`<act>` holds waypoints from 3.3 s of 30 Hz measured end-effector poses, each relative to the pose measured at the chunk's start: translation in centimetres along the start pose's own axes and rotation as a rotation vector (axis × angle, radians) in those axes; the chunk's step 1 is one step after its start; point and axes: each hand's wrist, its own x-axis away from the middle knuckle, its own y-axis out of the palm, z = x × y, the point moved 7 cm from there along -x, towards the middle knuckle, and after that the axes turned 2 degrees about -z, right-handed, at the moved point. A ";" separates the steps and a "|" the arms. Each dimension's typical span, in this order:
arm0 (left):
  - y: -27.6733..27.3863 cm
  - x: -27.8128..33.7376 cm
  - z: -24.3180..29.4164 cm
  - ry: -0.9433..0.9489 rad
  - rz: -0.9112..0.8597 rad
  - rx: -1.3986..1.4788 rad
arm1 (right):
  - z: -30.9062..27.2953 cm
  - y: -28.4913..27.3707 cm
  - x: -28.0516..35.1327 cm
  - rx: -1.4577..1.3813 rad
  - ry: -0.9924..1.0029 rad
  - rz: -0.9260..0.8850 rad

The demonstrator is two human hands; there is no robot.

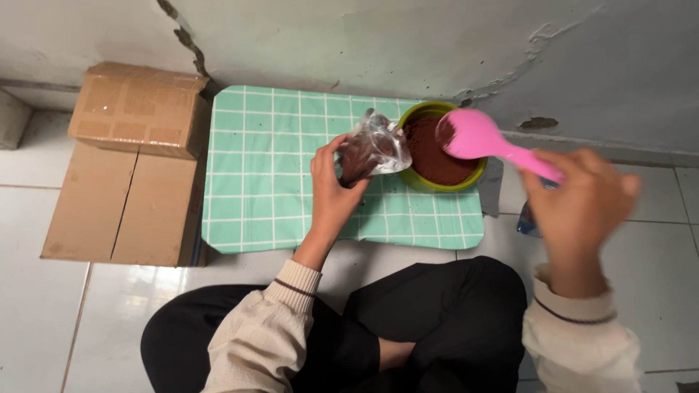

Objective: Filling small silver pouches with brown powder using a spoon from a bowl

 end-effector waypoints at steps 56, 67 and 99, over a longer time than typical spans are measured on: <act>1.6 0.4 -2.7 -0.052 -0.142 -0.351 | -1.5 -0.9 1.6 -0.888 0.449 -0.199; 1.8 0.5 -2.6 -0.068 -0.151 -0.303 | -1.8 -1.1 1.1 -0.748 0.327 -0.171; 0.9 0.3 -1.2 -0.105 -0.090 0.140 | -2.2 -5.6 1.3 -0.643 0.162 0.008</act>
